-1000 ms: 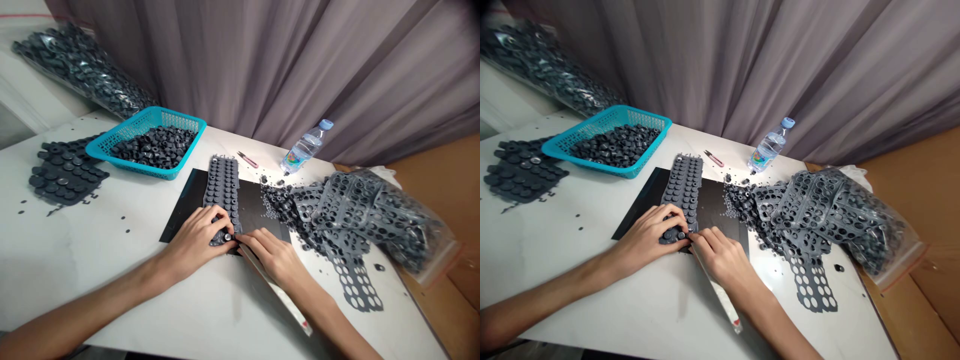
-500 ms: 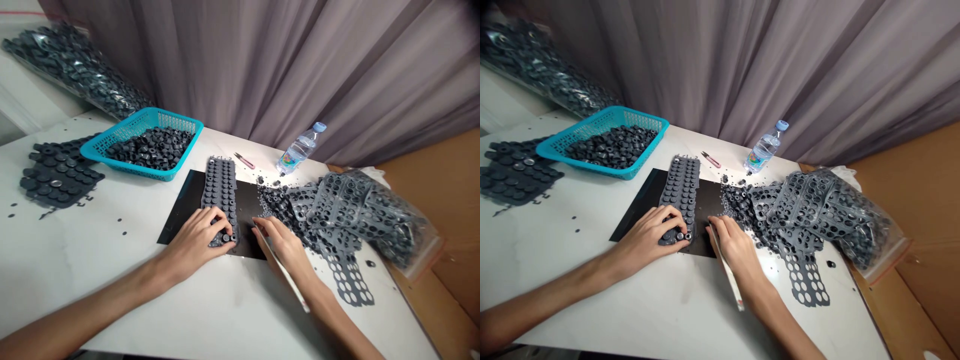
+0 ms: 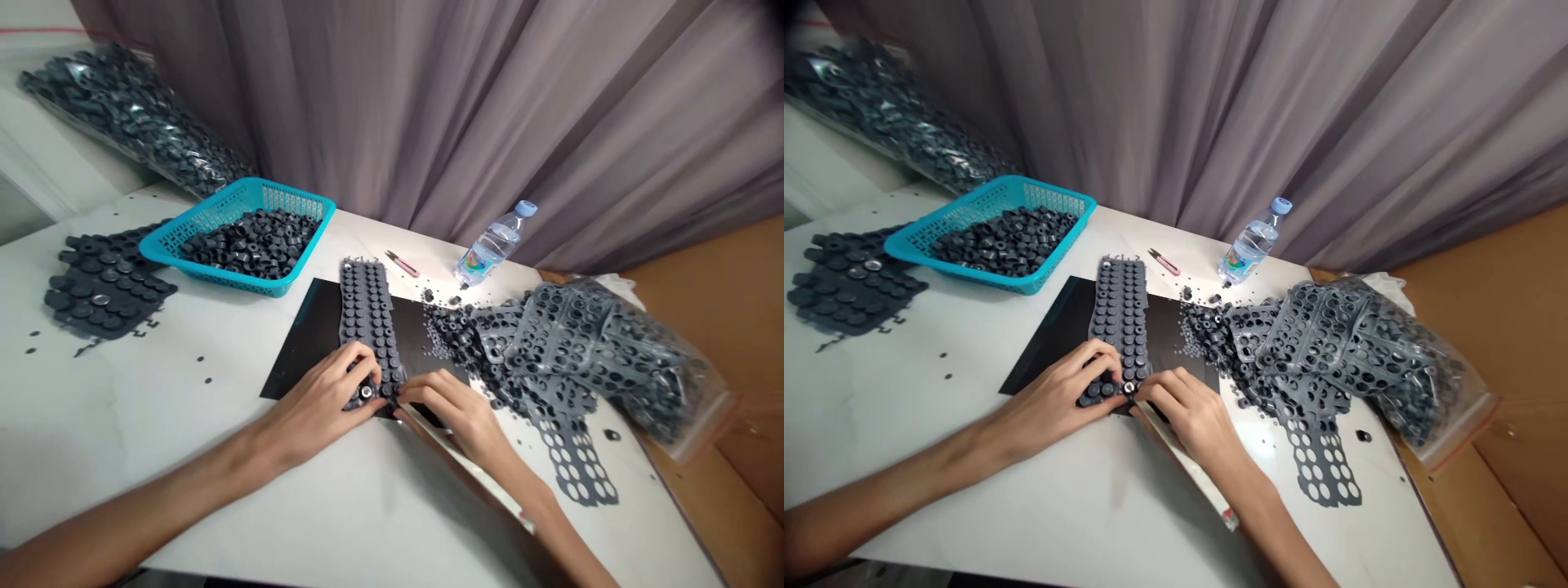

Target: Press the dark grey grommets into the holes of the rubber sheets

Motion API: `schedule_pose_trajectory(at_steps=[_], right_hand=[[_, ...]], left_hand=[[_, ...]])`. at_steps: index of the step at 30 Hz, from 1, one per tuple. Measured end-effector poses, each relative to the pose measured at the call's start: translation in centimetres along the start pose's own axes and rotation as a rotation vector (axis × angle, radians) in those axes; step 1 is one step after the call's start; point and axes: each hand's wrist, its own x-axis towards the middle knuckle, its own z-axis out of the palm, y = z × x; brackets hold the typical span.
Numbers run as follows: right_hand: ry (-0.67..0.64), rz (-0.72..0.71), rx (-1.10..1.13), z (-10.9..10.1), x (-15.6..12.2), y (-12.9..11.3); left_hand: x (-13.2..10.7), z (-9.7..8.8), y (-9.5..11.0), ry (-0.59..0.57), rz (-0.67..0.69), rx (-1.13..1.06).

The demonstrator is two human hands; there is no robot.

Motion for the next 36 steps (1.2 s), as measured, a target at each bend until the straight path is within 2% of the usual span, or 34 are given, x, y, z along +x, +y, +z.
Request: schedule_pose_trajectory(at_steps=[9, 16, 23, 26, 29, 33, 36], right_hand=[[-0.038, -0.025, -0.058, 0.9, -0.1, 0.7], [-0.008, -0.051, -0.218, 1.3, -0.1, 0.3], [-0.112, -0.128, -0.395, 1.7, -0.5, -0.2], [-0.084, -0.048, -0.406, 2.7, -0.7, -0.5], [0.001, 0.073, -0.38, 3.2, -0.7, -0.5], [0.155, 0.348, -0.405, 1.2, -0.7, 0.3], [0.145, 0.502, -0.431, -0.5, -1.1, 1.6]], left_hand=[[0.4, 0.3, -0.1, 0.025, 0.025, 0.108], [0.6, 0.4, -0.3, 0.028, 0.017, 0.103], [0.8, 0.4, -0.3, 0.031, -0.015, 0.058], [0.8, 0.4, -0.4, 0.022, -0.027, 0.031], [0.8, 0.5, -0.5, 0.017, -0.033, 0.047], [0.9, 0.5, -0.5, 0.015, -0.039, 0.07], [0.8, 0.2, -0.2, -0.001, -0.022, 0.044]])
